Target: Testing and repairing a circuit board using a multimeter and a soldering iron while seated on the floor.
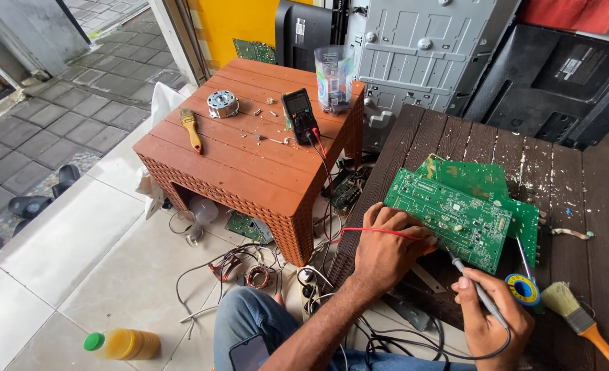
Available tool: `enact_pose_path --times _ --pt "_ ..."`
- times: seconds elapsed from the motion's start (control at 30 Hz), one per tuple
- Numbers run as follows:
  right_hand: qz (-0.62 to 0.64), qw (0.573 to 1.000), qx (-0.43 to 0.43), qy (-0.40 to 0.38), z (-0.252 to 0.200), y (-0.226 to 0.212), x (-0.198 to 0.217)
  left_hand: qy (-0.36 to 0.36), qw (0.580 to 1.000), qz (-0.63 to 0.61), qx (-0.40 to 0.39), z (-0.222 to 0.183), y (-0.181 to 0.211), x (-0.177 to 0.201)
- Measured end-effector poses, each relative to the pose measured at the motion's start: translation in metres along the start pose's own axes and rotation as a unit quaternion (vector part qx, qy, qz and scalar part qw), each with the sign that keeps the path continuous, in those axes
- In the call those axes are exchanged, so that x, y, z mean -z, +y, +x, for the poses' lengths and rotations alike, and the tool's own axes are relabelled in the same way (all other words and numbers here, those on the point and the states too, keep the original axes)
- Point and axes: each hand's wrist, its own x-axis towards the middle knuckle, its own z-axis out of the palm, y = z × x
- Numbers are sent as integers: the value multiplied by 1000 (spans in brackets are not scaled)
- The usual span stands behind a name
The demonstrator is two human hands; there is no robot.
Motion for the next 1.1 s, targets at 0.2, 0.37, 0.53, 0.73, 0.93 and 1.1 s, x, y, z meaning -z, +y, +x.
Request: enact_pose_path --times 0.2,0.37,0.53,0.73,0.93,1.1 --pt "-9 1000 -30 1 0 0 -1 -6 997 -72 12 0 -1 6" --pt "29 1000 2 -1 3 1 1 -2 999 -49 2 2 -1 1" --pt "40 999 8 -4 3 2 2 -14 999 -39 7 3 -1 0" --pt "45 999 10 -4 3 2 2 -9 1000 -29 1 2 -1 0" --pt "46 999 2 -4 3 2 1 -4 1000 19 -21 3 0 1" --pt "52 999 -4 -3 2 2 2 -7 1000 14 -17 2 -1 0"
